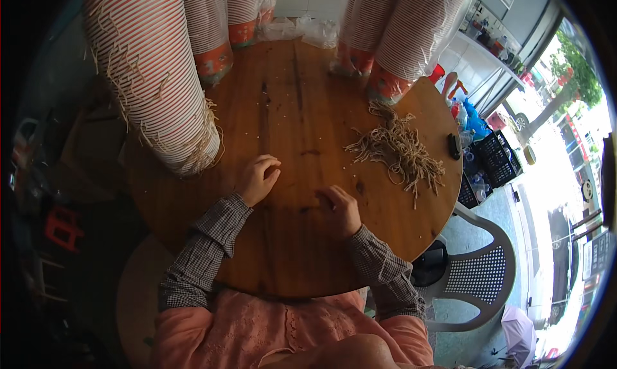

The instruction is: Packing stacks of paper cups into plastic bags and sealing them with rubber bands.

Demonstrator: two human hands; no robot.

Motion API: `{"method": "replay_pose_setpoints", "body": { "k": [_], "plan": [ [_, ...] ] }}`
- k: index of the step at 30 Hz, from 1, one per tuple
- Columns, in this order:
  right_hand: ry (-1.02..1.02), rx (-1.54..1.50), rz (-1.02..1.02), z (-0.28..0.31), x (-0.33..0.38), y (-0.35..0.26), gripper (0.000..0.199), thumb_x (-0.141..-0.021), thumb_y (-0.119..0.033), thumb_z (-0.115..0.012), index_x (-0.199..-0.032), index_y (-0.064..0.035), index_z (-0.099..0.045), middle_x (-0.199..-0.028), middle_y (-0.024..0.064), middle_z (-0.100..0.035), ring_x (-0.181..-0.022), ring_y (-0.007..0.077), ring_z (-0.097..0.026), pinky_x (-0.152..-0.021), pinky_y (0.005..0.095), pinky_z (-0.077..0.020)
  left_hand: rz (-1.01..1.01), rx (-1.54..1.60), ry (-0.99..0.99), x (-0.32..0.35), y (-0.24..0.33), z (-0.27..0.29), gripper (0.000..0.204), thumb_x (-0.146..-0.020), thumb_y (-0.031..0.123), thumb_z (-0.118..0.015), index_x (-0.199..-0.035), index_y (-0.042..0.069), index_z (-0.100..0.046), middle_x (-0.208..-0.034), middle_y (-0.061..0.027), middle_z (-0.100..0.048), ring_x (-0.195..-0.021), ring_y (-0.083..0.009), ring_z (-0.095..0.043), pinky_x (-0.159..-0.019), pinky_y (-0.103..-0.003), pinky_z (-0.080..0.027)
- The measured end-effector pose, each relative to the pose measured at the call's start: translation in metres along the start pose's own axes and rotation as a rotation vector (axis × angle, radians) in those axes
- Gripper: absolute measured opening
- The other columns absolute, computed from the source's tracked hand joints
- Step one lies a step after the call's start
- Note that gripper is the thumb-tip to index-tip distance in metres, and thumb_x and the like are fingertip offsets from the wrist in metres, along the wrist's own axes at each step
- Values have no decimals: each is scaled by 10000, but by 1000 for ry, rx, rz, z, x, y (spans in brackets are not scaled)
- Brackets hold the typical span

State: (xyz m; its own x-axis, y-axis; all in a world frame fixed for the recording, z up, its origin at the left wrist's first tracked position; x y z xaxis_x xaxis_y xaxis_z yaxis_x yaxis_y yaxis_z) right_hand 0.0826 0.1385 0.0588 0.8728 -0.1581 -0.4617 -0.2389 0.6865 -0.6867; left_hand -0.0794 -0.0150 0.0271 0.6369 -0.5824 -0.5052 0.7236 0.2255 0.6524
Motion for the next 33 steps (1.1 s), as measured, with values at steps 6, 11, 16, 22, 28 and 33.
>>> {"method": "replay_pose_setpoints", "body": {
  "k": [6, 11, 16, 22, 28, 33],
  "plan": [
    [304, -277, -330, 34, -6, 35, 118, -899, -42, -564, -983, -6, -638, -784, 36, -635, -670, 61, -571, -581, 222, -478, 8, -10, 18, 1, -2, 9, 155, -825, 91, -637, -950, 0, -627, -1031, -101, -623, -958, -257, -606, -829, -333, -505],
    [299, -315, -431, 43, -11, 64, 138, -914, -78, -545, -991, -24, -646, -742, 20, -620, -613, 64, -552, -550, 216, -465, -13, 17, 47, -1, 2, 7, 127, -838, 87, -632, -941, 12, -629, -1017, -91, -630, -931, -247, -620, -789, -321, -522],
    [160, -224, -420, 23, -26, 60, 136, -909, -100, -560, -980, -22, -645, -725, 54, -616, -615, 83, -571, -545, 242, -475, -153, 74, 329, -4, 36, 59, 112, -849, 33, -610, -958, 9, -623, -985, -114, -639, -896, -261, -635, -775, -318, -515],
    [67, -34, 16, -43, -92, 46, 136, -887, -125, -590, -968, -22, -628, -848, 133, -640, -760, 223, -650, -650, 319, -512, -51, 183, 1085, 45, -33, 202, 325, -992, 246, -371, -1130, -15, -507, -1163, -133, -524, -1011, -212, -513, -886, -328, -400],
    [-102, -613, -16, -151, -189, 17, 426, -934, -251, -572, -1266, -4, -470, -1177, 169, -572, -1024, 235, -608, -838, 326, -502, 193, 570, 1062, 43, -119, 251, 552, -1000, 422, -323, -1370, 14, -345, -1376, -123, -420, -1260, -242, -403, -1053, -382, -303],
    [-127, -950, -37, -191, -247, -26, 616, -953, -379, -508, -1426, -44, -298, -1397, 160, -413, -1284, 249, -409, -1034, 347, -360, 329, 912, 973, 12, -133, 248, 584, -988, 458, -332, -1444, 99, -257, -1463, -81, -329, -1297, -261, -387, -1061, -429, -373]
  ]
}}
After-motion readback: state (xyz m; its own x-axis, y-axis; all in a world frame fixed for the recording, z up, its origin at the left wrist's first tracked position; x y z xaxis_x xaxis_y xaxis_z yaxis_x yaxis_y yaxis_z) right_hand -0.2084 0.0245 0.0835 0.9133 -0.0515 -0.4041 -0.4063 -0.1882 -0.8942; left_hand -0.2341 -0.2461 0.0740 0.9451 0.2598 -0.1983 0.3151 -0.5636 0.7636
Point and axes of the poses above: each hand's wrist, its own x-axis away from the middle knuckle, its own z-axis out of the back of the hand, y = z × x, the point moved 5 cm from there along -x, towards the middle knuckle
